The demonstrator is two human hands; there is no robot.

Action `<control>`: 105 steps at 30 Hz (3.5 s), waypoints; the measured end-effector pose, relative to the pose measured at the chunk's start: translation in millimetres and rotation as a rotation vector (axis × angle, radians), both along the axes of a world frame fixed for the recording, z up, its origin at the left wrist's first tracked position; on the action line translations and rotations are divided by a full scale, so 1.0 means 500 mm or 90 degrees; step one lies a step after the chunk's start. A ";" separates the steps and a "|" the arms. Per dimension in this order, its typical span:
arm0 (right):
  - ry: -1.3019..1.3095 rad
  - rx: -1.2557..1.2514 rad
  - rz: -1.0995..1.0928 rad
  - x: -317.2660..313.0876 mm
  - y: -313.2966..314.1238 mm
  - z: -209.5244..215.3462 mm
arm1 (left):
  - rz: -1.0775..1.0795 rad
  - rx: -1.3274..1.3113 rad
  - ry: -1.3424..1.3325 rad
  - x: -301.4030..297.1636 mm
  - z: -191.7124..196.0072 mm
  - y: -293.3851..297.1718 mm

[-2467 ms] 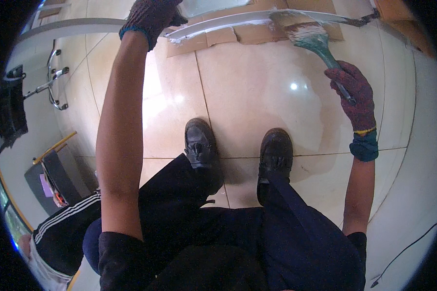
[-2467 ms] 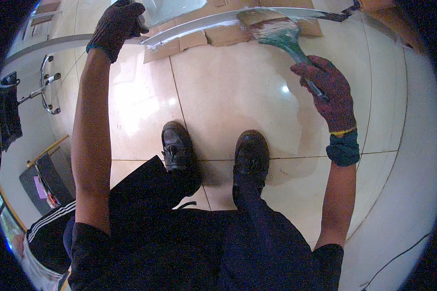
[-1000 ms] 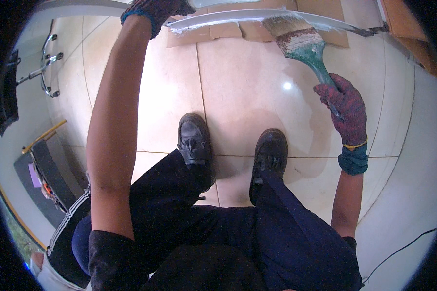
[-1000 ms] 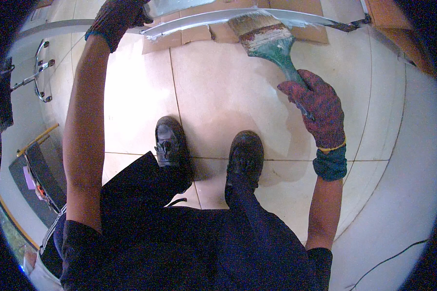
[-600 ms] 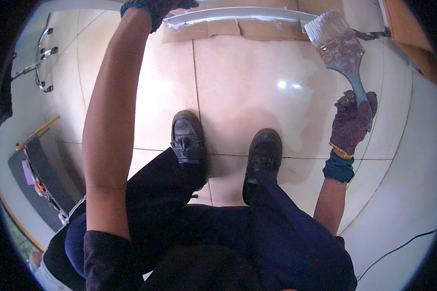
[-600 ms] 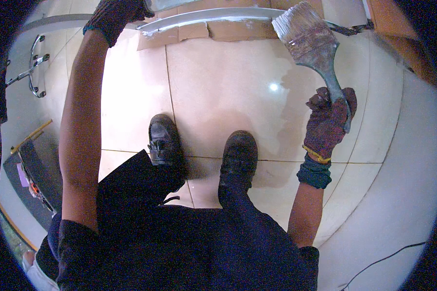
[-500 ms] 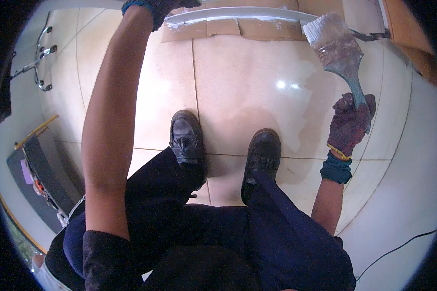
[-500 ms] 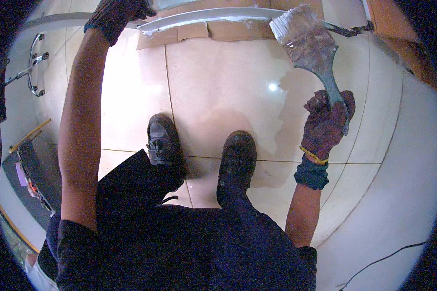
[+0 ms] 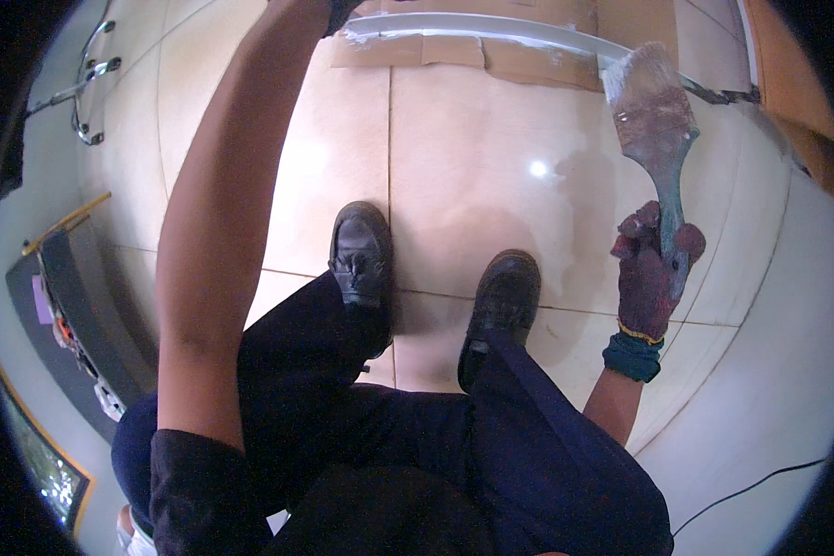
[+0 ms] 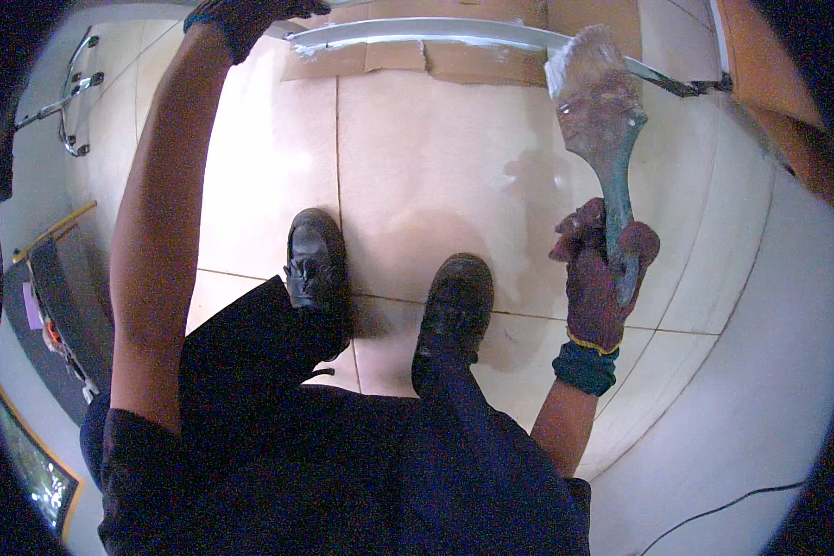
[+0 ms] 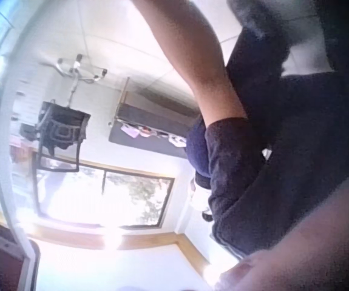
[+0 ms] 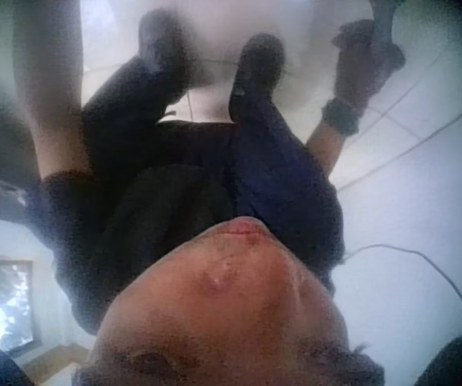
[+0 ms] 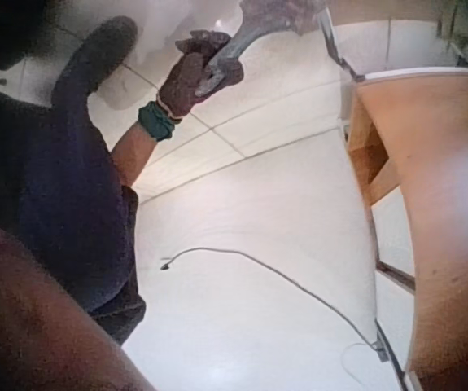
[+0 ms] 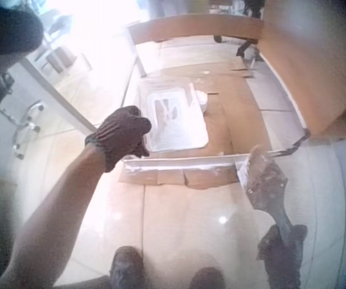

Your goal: The person sits on the floor and paints a metal frame white using a paintbrush and a small container of paint. They repeatedly dip the brush into the paint and apply it to the frame's edges and joints.

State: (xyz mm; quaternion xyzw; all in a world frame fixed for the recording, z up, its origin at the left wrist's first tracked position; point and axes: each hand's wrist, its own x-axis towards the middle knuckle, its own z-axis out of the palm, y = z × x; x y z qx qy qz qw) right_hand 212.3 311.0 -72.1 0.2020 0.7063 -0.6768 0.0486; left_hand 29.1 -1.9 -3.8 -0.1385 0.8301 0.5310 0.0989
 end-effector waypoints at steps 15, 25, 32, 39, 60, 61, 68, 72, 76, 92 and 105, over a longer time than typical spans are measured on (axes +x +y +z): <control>-0.045 0.225 0.347 -0.021 0.010 0.026 | -0.460 -0.745 0.271 -0.054 0.022 -0.043; 0.150 0.477 0.544 -0.105 -0.064 0.011 | -0.366 -0.525 0.103 -0.079 0.041 -0.046; 0.124 0.565 0.544 -0.150 -0.080 0.001 | -0.469 -0.761 0.278 -0.069 0.011 -0.057; 0.011 0.547 0.491 -0.135 -0.068 0.030 | -0.459 -0.737 0.317 -0.050 0.015 -0.068; 0.086 0.518 0.513 -0.142 -0.098 0.028 | -0.497 -0.760 0.314 -0.071 0.011 -0.057; 0.105 0.540 0.497 -0.143 -0.094 0.024 | -0.484 -0.760 0.297 -0.070 0.016 -0.051; -0.026 0.543 0.423 -0.123 -0.066 0.060 | -0.496 -0.770 0.270 -0.072 0.022 -0.067; 0.097 0.466 0.531 -0.125 -0.123 0.051 | -0.486 -0.753 0.286 -0.063 0.021 -0.064; 0.162 0.490 0.606 -0.146 -0.196 0.009 | -0.422 -0.659 0.161 -0.065 0.036 -0.047; 0.115 0.523 0.579 -0.143 -0.225 0.012 | -0.492 -0.754 0.283 -0.049 0.029 -0.071; 0.149 0.455 0.584 -0.146 -0.230 0.033 | -0.491 -0.773 0.261 -0.054 0.032 -0.072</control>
